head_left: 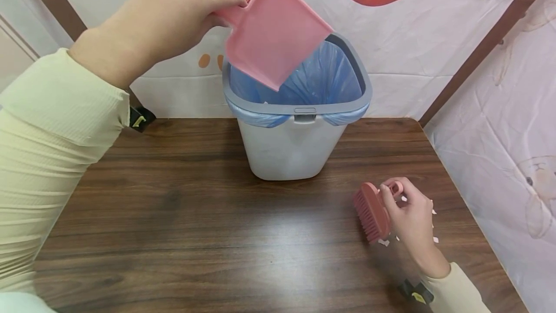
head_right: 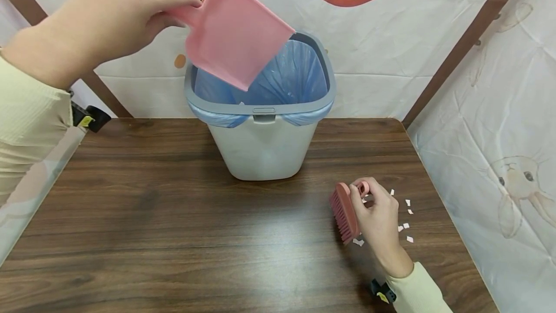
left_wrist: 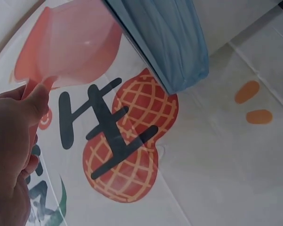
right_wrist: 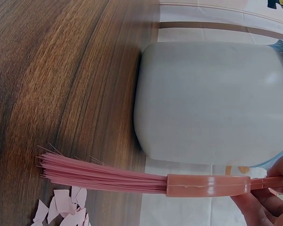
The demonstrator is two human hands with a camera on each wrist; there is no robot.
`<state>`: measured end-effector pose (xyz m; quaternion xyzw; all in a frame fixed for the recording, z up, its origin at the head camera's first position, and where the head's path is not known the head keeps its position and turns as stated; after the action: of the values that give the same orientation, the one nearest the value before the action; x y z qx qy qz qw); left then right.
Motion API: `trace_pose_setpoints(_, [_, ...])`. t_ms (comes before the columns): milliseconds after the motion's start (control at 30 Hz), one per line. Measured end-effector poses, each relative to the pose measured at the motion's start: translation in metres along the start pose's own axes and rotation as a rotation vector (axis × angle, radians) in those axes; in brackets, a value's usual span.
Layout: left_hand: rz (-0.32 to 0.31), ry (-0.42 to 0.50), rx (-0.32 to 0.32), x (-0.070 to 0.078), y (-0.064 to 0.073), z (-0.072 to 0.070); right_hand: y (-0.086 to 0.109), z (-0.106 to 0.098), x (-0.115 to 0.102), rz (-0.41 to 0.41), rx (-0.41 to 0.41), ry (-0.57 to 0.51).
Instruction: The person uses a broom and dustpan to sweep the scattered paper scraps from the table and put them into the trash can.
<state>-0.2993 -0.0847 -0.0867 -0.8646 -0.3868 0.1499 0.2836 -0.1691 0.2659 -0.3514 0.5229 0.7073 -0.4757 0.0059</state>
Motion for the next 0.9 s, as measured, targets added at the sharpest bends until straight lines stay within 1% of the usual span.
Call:
trace_pose_setpoints(167, [-0.046, -0.009, -0.027, -0.009, 0.001, 0.000, 0.000, 0.000, 0.000, 0.000, 0.002, 0.000])
trace_pose_setpoints(400, [-0.061, -0.004, -0.040, -0.018, 0.005, 0.001, 0.000, 0.000, 0.000, 0.001, 0.002, -0.002])
trace_pose_setpoints(500, [-0.086, -0.004, -0.062, -0.023, 0.007, 0.002, 0.000, 0.000, 0.000, -0.002, 0.001, -0.004])
trace_pose_setpoints(633, [-0.148, -0.002, -0.129, -0.032, 0.009, 0.007, -0.001, 0.001, -0.001, -0.010, 0.004, -0.008])
trace_pose_setpoints(767, [-0.149, 0.023, -0.190, -0.036, 0.011, 0.012, -0.002, 0.002, -0.001, -0.016, 0.009, -0.016])
trace_pose_setpoints(867, [-0.163, 0.029, -0.248, -0.040, 0.013, 0.017, -0.002, 0.002, -0.001, -0.016, 0.008, -0.018])
trace_pose_setpoints(900, [-0.177, 0.024, -0.271, -0.042, 0.015, 0.019, -0.002, 0.002, -0.001, -0.016, 0.008, -0.017])
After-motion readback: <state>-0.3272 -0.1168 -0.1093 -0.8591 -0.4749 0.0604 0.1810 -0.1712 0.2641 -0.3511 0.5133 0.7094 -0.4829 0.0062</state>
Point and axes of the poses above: each hand's wrist, its own y-axis away from the middle knuckle, its own z-axis out of the palm, x = y × z, the point moved 10 cm from there along -y, towards the middle knuckle, and after that the axes turned 15 degrees about -z, right-handed, at the moved point
